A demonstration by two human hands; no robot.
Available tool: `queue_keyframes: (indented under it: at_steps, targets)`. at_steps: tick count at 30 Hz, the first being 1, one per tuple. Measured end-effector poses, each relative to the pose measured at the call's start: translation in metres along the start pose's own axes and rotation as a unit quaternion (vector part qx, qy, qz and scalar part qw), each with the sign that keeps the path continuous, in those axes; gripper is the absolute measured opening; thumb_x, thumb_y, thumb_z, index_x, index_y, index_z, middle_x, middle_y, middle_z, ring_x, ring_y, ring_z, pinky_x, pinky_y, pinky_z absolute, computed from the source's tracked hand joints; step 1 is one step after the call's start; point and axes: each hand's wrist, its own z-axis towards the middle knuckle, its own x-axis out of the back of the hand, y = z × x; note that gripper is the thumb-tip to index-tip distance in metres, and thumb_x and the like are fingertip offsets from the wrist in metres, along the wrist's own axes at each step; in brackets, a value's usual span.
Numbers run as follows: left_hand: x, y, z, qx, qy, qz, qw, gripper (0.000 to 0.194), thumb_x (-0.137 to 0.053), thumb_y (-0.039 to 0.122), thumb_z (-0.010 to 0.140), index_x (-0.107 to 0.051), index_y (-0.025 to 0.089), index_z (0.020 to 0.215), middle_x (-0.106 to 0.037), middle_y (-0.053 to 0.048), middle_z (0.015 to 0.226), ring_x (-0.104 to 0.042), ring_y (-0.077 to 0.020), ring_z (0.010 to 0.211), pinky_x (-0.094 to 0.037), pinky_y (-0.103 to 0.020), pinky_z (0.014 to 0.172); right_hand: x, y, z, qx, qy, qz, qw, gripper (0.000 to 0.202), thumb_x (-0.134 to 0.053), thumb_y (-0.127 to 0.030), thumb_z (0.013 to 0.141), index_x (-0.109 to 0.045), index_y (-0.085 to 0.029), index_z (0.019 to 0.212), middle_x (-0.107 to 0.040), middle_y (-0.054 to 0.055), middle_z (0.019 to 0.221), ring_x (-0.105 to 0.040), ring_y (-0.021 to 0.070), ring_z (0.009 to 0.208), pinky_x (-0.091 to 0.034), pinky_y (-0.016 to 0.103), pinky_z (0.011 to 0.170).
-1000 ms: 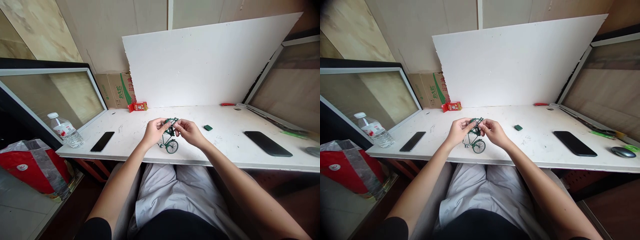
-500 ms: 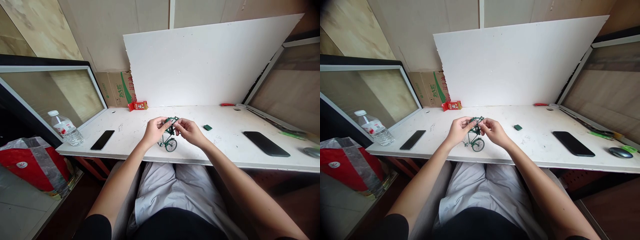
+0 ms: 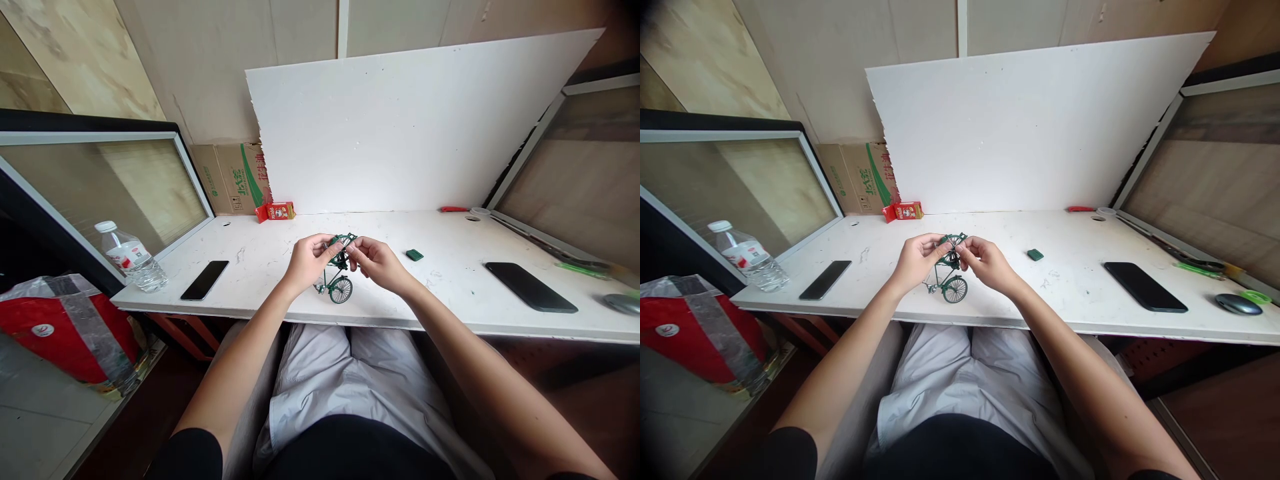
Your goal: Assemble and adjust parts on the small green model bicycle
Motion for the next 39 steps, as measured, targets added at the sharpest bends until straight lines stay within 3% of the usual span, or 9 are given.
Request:
queue_keyframes:
  at_steps: [16,26,35,39]
  targets:
    - [0.001,-0.004,0.002,-0.003,-0.004,-0.014,1.0,0.041,-0.076,0.052,0.093,-0.079,0.014,0.11,-0.081,-0.014,0.113,-0.077,-0.0255,0.1,-0.06,-0.036,0.091,0.001,-0.003,-0.001,-0.009,0.001,-0.016,1.0,0.047,-0.057,-0.066,0.102,-0.06,-0.021,0.088,-0.067,0.003,0.077,-0.053,0.0126,0.061,-0.043,0.027,0.056]
    - [0.001,-0.009,0.004,0.043,0.005,-0.035,0.998,0.046,-0.082,0.055,0.087,-0.08,0.013,0.104,-0.082,-0.015,0.11,-0.077,-0.0264,0.099,-0.059,-0.036,0.088,-0.002,-0.009,-0.002,-0.006,0.01,-0.014,1.0,0.054,-0.06,-0.073,0.097,-0.063,-0.02,0.085,-0.067,0.004,0.074,-0.054,0.0138,0.063,-0.042,0.029,0.059]
    - [-0.001,-0.015,0.004,0.111,0.024,-0.022,0.993,0.048,-0.082,0.058,0.085,-0.081,0.013,0.102,-0.082,-0.014,0.103,-0.072,-0.0222,0.084,-0.051,-0.03,0.067,-0.003,-0.004,0.0,-0.02,0.022,-0.029,0.999,0.053,-0.064,-0.07,0.095,-0.065,-0.02,0.08,-0.064,0.002,0.068,-0.051,0.013,0.059,-0.038,0.029,0.056]
    - [0.001,-0.016,0.005,0.127,0.02,-0.053,0.99,0.047,-0.084,0.058,0.083,-0.082,0.015,0.101,-0.082,-0.013,0.104,-0.072,-0.022,0.086,-0.051,-0.03,0.068,-0.002,-0.001,0.001,-0.019,0.015,-0.027,0.999,0.052,-0.061,-0.067,0.099,-0.064,-0.02,0.076,-0.065,0.002,0.066,-0.05,0.0129,0.059,-0.039,0.028,0.058]
